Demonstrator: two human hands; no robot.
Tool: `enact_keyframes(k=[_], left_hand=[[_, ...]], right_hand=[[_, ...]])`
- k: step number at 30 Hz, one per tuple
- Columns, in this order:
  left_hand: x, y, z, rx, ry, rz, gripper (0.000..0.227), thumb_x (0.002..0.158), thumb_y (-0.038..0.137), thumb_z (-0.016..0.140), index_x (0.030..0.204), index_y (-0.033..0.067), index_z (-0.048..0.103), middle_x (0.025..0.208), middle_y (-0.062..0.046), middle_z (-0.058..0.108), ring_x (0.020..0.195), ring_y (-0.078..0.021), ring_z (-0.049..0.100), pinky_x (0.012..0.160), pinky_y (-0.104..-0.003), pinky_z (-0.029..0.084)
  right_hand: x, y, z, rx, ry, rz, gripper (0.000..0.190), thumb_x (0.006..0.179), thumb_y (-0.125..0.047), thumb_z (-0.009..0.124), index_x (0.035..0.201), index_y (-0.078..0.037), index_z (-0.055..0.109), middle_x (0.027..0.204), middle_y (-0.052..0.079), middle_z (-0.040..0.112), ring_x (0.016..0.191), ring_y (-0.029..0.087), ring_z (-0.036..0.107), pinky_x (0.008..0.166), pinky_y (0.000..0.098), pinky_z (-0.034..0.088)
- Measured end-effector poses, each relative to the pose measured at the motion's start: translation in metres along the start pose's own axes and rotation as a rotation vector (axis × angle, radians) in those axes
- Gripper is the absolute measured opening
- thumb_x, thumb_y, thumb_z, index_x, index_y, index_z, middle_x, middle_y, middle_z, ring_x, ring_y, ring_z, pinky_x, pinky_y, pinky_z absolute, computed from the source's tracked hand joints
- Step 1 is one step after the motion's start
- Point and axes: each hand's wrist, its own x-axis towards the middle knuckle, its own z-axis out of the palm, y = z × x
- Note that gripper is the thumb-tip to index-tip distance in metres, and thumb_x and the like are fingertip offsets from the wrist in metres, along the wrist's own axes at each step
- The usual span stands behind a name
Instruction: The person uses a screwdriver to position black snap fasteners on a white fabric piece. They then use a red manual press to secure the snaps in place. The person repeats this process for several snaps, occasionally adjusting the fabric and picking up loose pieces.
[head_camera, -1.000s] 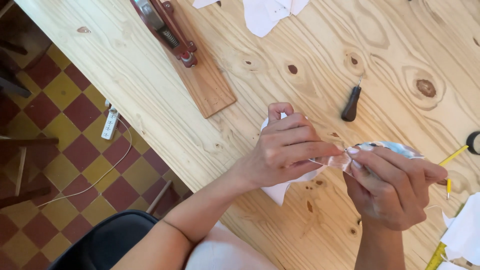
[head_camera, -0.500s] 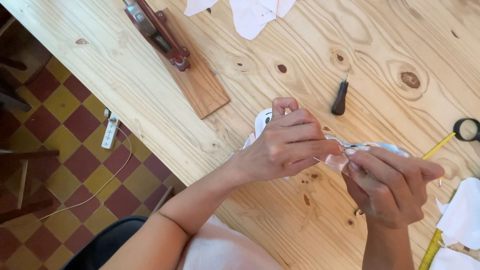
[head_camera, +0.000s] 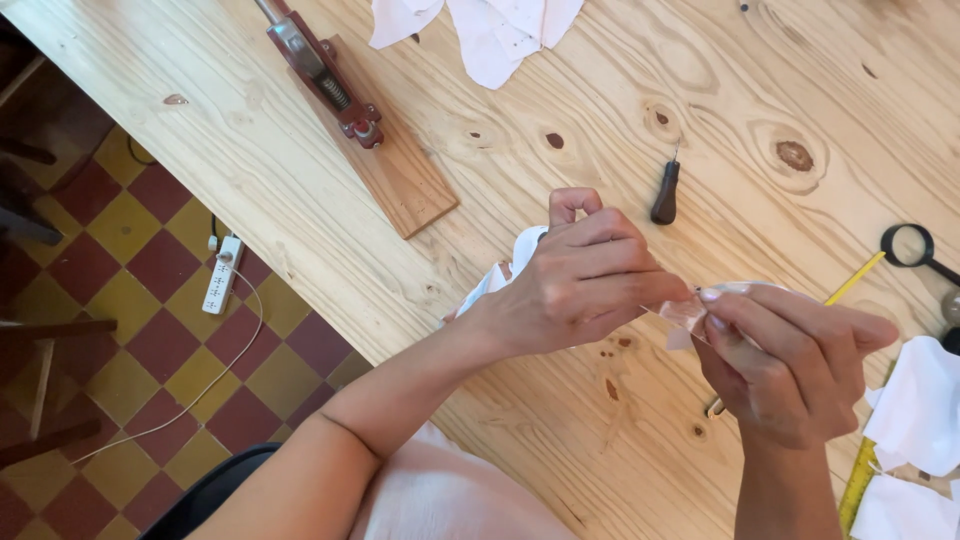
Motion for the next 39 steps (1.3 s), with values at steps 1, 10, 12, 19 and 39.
enact_keyframes(k=[1,10,12,19,39], left_hand=[[0.002,0.001,0.0,-0.008,-0.008,0.014,0.026,0.106,0.001,0.049,0.098,0.013,0.07,0.081,0.002,0.051,0.077,-0.021,0.05,0.082,-0.039,0.024],[0.013,0.0,0.008,0.126,0.053,0.162,0.032,0.106,0.0,0.043,0.091,0.0122,0.069,0.08,0.002,0.052,0.075,-0.0168,0.053,0.079,-0.037,0.026],[0.015,-0.001,0.009,0.115,0.036,0.163,0.025,0.105,0.0,0.049,0.092,0.0112,0.068,0.083,0.003,0.055,0.079,-0.0176,0.055,0.08,-0.038,0.027],[0.019,-0.002,0.008,0.058,-0.057,0.178,0.016,0.107,0.001,0.051,0.099,0.005,0.065,0.087,0.0,0.055,0.084,-0.0203,0.052,0.078,-0.041,0.029],[0.011,-0.062,0.034,-0.098,-0.176,0.106,0.007,0.103,0.001,0.062,0.106,0.0072,0.063,0.104,-0.005,0.062,0.09,-0.0232,0.057,0.087,-0.038,0.039]], right_hand=[[-0.001,0.0,0.0,-0.009,0.03,-0.005,0.026,0.097,0.002,0.077,0.08,-0.004,0.058,0.088,0.016,0.078,0.075,0.033,0.073,0.079,0.04,0.032],[-0.004,-0.005,-0.014,-0.023,-0.049,0.08,0.025,0.099,-0.001,0.078,0.082,-0.002,0.06,0.093,0.017,0.077,0.076,0.034,0.068,0.078,0.0403,0.037],[-0.007,0.0,-0.016,-0.019,-0.065,0.059,0.024,0.099,0.0,0.078,0.084,-0.002,0.06,0.093,0.016,0.077,0.076,0.034,0.068,0.077,0.0406,0.036],[-0.014,0.015,-0.02,-0.037,-0.052,-0.046,0.033,0.094,0.004,0.09,0.085,-0.004,0.059,0.095,0.013,0.079,0.077,0.028,0.071,0.079,0.0391,0.031],[-0.019,0.06,0.012,0.011,-0.22,0.01,0.015,0.099,-0.008,0.066,0.101,-0.007,0.051,0.109,0.015,0.074,0.093,0.028,0.07,0.084,0.0375,0.042]])
